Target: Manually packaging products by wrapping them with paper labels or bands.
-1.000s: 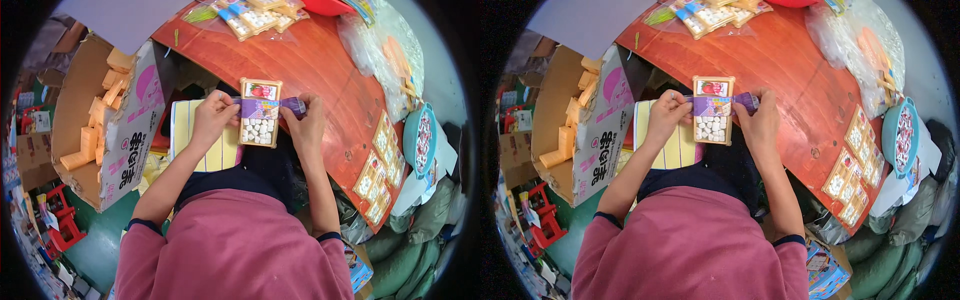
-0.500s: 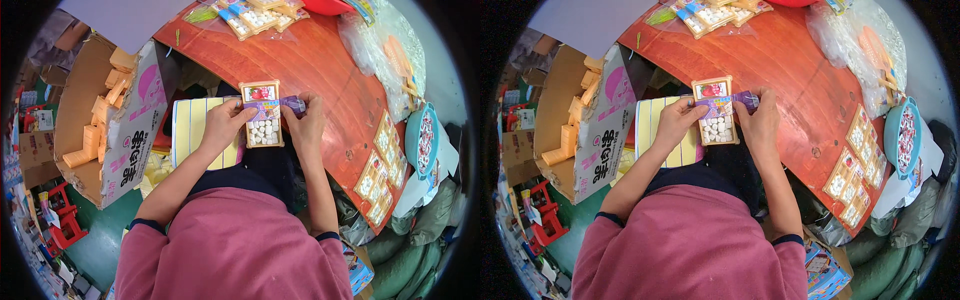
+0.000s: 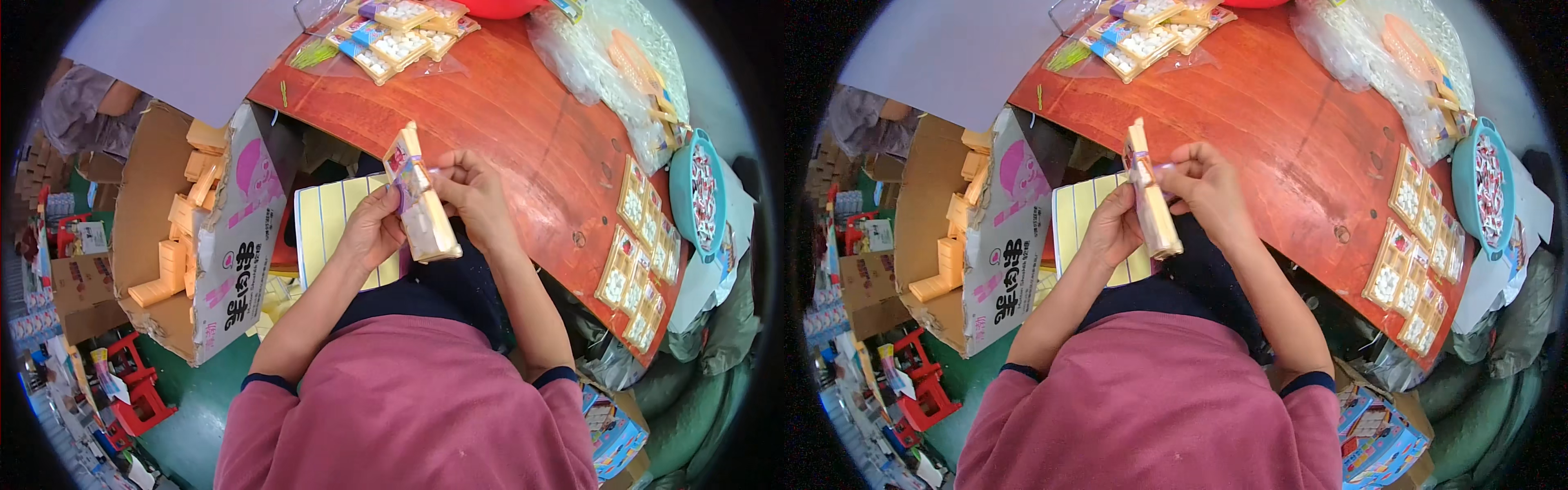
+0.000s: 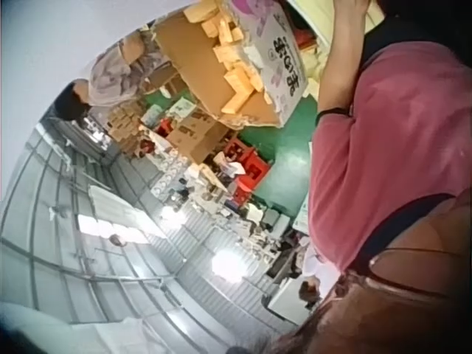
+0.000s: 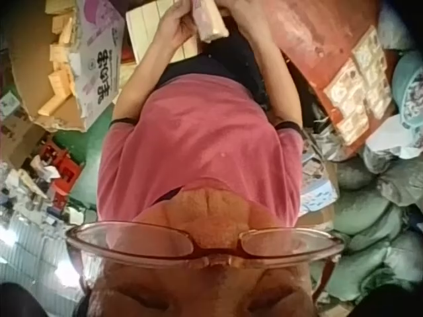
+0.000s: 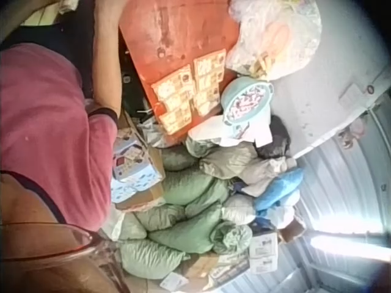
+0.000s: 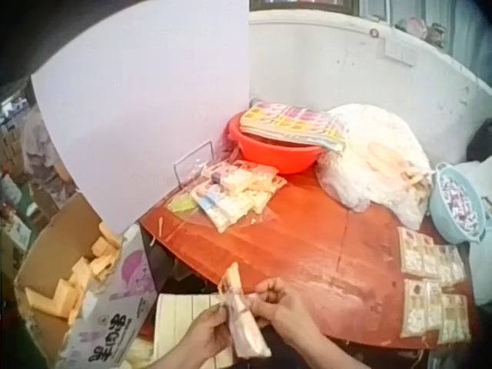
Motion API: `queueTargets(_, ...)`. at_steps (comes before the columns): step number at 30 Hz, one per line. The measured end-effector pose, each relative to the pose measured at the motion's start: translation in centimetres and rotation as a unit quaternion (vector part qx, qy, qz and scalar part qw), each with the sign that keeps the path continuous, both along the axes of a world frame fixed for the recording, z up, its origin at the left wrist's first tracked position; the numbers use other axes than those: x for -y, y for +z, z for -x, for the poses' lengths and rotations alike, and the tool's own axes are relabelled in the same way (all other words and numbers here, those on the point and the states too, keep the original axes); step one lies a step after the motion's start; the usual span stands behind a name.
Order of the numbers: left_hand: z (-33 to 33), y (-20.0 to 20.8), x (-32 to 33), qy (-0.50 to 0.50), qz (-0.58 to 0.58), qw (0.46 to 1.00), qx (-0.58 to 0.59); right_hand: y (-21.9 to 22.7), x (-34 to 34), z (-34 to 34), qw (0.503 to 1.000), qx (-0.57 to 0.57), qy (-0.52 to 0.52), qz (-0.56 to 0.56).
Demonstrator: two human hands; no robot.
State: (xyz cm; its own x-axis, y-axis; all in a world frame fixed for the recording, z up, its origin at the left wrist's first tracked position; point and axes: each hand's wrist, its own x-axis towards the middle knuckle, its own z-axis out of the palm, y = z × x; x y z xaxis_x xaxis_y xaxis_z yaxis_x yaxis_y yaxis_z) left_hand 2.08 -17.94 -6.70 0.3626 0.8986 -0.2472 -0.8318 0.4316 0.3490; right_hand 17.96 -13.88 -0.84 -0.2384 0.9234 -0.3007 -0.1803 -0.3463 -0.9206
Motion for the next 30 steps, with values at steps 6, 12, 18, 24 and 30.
queueTargets(6, 1.0, -1.1, 0.3, -0.045, -0.023, 0.999, 0.011, 1.4, -0.2, 0.9, 0.990, 0.127, 0.068, -0.008)
queueTargets(12, 0.9, -1.1, -0.1, -0.068, -0.045, 0.993, 0.087, 0.1, -0.9, 1.5, 0.931, 0.299, 0.030, -0.204)
queueTargets(18, 1.4, -0.9, -0.6, -0.072, -0.048, 0.992, 0.097, 2.3, -1.7, 1.5, 0.953, 0.269, 0.040, -0.137)
queueTargets(24, 2.3, 1.7, -4.2, 0.090, 0.075, 0.990, -0.075, 0.2, -1.6, -1.9, 0.976, 0.149, -0.049, -0.149)
queueTargets(30, 3.1, 5.8, -14.1, 0.206, -0.025, 0.967, -0.147, -0.1, -1.1, -6.7, 0.973, 0.162, -0.100, -0.127)
